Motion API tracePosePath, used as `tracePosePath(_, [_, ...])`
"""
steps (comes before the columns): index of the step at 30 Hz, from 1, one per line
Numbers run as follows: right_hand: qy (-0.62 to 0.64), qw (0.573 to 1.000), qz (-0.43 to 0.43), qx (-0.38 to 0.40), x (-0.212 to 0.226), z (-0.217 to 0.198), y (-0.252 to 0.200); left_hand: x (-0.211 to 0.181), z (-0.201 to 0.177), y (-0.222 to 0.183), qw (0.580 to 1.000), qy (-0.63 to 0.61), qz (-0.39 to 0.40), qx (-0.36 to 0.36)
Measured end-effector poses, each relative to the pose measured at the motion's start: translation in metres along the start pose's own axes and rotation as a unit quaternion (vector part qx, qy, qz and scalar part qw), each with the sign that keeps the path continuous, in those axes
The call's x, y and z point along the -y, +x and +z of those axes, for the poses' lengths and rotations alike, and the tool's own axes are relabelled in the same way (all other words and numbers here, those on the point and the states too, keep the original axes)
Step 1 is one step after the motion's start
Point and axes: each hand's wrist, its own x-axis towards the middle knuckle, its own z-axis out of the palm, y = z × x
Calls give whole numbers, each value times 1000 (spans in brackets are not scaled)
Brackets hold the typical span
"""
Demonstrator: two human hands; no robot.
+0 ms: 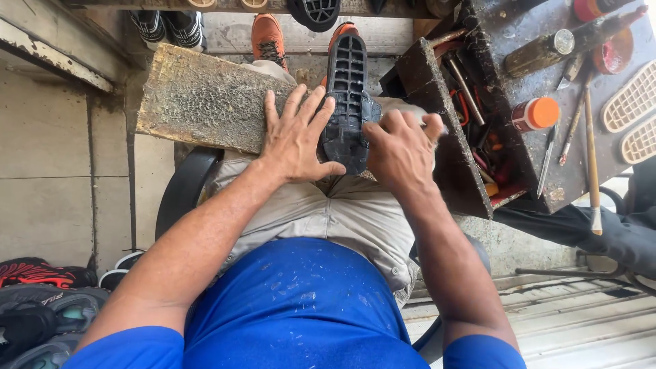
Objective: Trimming and shaping the edges of a rubber shoe sole using a hand tool at a repair bench.
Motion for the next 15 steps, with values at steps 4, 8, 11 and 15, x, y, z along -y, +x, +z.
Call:
tracePosePath(4, [-57, 997, -30, -39, 10, 23, 12, 2, 0, -1, 1000, -17, 3, -7])
tracePosePath(8, [-115, 988, -65, 84, 21, 6, 2, 3, 1, 0, 1000, -17, -5, 16])
tracePosePath(11, [-117, 987, -95, 64, 14, 8, 16, 3, 1, -3, 1000, -11, -6, 26])
tracePosePath(15, [-120, 987, -110, -14, 10, 23, 15, 5, 0, 0, 999, 9, 0, 32])
